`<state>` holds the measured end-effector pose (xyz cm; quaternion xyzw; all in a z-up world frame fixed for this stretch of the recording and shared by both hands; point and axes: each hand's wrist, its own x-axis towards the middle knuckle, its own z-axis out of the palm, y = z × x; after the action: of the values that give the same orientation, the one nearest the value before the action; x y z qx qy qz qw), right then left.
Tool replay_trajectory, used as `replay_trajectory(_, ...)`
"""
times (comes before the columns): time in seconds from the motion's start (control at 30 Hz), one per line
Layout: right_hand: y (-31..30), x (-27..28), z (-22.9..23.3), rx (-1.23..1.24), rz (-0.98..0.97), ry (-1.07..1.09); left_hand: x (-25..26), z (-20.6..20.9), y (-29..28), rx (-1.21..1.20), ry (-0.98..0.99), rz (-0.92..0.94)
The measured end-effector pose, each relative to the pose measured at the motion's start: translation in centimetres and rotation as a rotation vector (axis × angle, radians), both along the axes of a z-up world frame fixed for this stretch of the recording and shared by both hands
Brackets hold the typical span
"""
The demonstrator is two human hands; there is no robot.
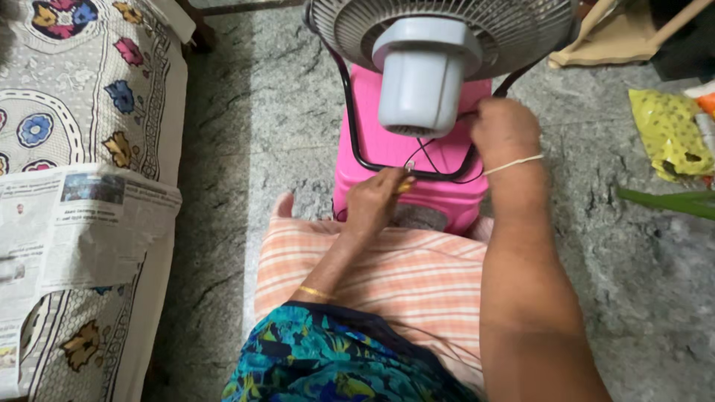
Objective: The person uses a screwdriver to loosen screws on the front grill of a small electric fan. They then remove the front grill and set it aside, exposing the fan blades and motor housing.
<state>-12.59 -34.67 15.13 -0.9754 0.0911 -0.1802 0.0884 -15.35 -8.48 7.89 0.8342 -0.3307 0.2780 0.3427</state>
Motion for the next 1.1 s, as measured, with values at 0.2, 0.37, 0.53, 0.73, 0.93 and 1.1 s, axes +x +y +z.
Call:
replay_trajectory(0.2,-1.2,-0.4,-0.2,0.114,0.110,-0.070,0.3,-0.7,-5.2,0.294,-0.201,-0.196)
replay_trajectory(0.37,-2.3,-1.0,0.3,0.271,0.053,-0.013,1.4,-4.1,-7.7,0.550,-0.090,-0.127)
replay_trajectory(0.53,-3.0,-3.3,0.8,0.384,0.155,-0.057,1.3,-4.8,-7.0,0.437,-0.198,-0.106)
replay_trajectory(0.73,-0.7,-3.8,1.4,0.360,0.281,0.058,-0.1,0.2,-6.3,0.043,0.063,-0.302)
replay_trajectory(0.93,-1.6,-5.1,1.5,0.255,0.157,0.095,0.2,3.5,-3.5,-0.359,0.473,-0.494)
replay_trajectory(1.1,-2.1,-6.3,1.5,0.556,0.284,0.285,0.7,3.5,-2.9,-0.602,0.783,-0.526)
